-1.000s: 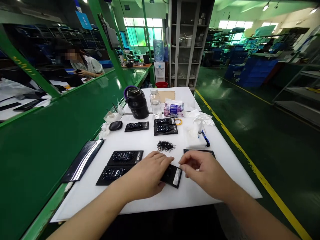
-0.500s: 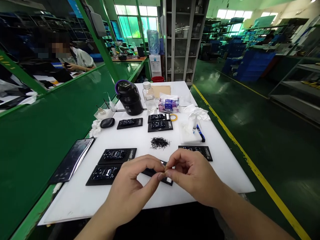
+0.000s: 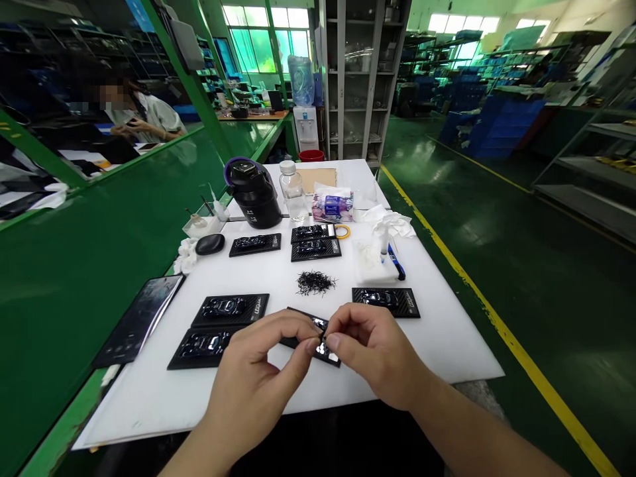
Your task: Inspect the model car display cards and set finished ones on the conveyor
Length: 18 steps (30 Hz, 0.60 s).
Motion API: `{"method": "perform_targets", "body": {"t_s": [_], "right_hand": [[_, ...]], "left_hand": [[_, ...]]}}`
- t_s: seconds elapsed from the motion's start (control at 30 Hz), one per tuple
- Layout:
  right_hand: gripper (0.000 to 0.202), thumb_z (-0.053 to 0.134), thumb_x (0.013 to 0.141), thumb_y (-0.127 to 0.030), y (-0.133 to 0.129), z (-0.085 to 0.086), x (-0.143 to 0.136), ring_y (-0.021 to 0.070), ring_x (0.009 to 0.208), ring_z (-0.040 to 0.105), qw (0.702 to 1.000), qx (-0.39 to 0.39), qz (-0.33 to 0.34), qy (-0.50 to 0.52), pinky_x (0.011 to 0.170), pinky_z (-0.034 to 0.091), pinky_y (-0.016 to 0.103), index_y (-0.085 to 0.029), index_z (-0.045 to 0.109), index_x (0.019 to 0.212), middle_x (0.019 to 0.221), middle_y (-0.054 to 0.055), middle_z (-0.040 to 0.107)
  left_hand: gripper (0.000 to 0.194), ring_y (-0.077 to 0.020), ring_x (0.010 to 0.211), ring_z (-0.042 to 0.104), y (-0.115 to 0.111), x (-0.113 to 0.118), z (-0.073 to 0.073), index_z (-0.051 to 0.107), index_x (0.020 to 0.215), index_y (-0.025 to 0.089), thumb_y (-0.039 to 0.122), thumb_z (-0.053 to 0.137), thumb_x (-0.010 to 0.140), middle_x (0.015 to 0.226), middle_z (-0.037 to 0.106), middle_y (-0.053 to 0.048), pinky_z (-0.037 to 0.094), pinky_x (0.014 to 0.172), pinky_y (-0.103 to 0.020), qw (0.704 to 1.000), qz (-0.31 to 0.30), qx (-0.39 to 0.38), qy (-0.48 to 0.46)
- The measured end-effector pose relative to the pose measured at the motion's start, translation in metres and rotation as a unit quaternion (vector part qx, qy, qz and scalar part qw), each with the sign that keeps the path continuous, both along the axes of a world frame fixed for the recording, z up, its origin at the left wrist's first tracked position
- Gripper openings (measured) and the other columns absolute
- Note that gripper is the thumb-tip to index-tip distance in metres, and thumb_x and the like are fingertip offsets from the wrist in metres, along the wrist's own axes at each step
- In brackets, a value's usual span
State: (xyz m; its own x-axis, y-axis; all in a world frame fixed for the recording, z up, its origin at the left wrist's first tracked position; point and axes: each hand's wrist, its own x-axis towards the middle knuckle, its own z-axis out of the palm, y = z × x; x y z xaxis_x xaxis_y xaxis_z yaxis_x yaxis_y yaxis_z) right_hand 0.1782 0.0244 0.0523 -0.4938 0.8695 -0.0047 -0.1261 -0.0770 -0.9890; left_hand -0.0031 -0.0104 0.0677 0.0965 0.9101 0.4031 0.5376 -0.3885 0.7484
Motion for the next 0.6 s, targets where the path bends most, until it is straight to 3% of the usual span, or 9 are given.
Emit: {"method": "perform_targets", "body": {"t_s": [0.2, 0.43, 0.6], "right_hand": [[0.013, 0.066, 0.086, -0.029, -0.0005, -0.0042, -0.0032, 0.0119, 0.063, 0.047, 1.000, -0.015, 0.004, 0.006, 0.054, 0.037, 0.023, -0.017, 0.061, 0.083, 0.070, -0.002, 0.054], [0.008, 0.063, 0.088, -0.024, -0.0035, -0.0079, -0.0079, 0.0108, 0.062, 0.042, 0.999, -0.011, 0.016, -0.026, 0.054, 0.033, 0.022, -0.018, 0.060, 0.084, 0.068, -0.004, 0.050], [0.008, 0.065, 0.087, -0.024, -0.0047, -0.0085, -0.0098, 0.0109, 0.063, 0.043, 0.999, -0.027, 0.011, -0.017, 0.055, 0.035, 0.023, -0.017, 0.061, 0.086, 0.069, -0.004, 0.051]], "left_hand": [[0.014, -0.0123, 0.079, 0.067, -0.0013, 0.0018, -0.0036, 0.065, 0.083, 0.025, 0.013, 0.061, 0.089, 0.085, 0.071, 0.003, 0.054, 0.073, -0.025, 1.000, -0.008, 0.021, -0.002], [0.015, -0.0136, 0.073, 0.063, -0.0016, 0.0000, -0.0047, 0.061, 0.076, 0.022, 0.020, 0.059, 0.091, 0.078, 0.067, 0.001, 0.051, 0.068, -0.026, 0.999, -0.011, -0.048, -0.007], [0.015, -0.0131, 0.076, 0.062, -0.0017, -0.0054, -0.0092, 0.062, 0.078, 0.023, 0.023, 0.059, 0.093, 0.081, 0.067, 0.002, 0.049, 0.070, -0.025, 0.999, -0.007, -0.053, -0.009]]}}
